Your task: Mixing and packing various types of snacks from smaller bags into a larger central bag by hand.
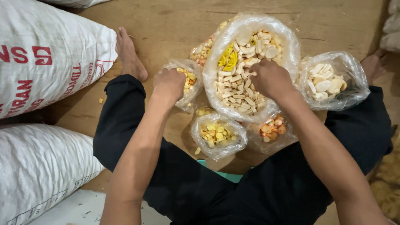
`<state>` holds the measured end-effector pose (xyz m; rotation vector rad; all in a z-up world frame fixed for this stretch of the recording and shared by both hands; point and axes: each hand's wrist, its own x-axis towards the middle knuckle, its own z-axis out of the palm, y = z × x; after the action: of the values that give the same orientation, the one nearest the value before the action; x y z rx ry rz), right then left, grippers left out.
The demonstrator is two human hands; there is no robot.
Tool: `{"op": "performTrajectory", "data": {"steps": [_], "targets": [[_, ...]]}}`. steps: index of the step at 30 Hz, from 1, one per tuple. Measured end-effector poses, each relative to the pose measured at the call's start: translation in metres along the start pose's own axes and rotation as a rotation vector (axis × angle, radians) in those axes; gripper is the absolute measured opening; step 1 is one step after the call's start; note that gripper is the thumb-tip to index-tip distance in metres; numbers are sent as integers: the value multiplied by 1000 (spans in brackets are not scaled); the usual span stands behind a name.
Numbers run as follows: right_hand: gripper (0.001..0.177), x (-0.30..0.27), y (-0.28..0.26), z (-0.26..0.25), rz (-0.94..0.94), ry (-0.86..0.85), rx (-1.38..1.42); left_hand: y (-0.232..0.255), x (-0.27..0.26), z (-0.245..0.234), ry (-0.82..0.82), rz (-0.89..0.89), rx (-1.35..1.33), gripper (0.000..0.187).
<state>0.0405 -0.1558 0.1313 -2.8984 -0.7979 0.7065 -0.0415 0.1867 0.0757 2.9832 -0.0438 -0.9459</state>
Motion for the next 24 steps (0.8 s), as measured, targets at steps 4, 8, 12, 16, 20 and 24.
{"op": "performTrajectory", "data": {"steps": [4, 8, 12, 16, 20, 24], "targets": [[26, 7, -8, 44, -107, -36, -94, 29, -22, -37, -63, 12, -59, 38], [26, 1, -43, 38, -158, -123, -123, 47, -41, -56, -105, 102, -141, 43], [28, 23, -16, 79, -120, 7, -234, 52, -55, -74, -226, 69, -159, 49], [30, 20, -19, 70, -107, 134, -213, 50, -48, -66, -221, 66, -153, 46], [37, 16, -30, 80, -109, 205, -193, 55, -44, -66, -251, 79, -155, 46], [34, 26, -28, 111, -105, 226, -207, 58, -39, -58, -242, 117, -161, 51]]}}
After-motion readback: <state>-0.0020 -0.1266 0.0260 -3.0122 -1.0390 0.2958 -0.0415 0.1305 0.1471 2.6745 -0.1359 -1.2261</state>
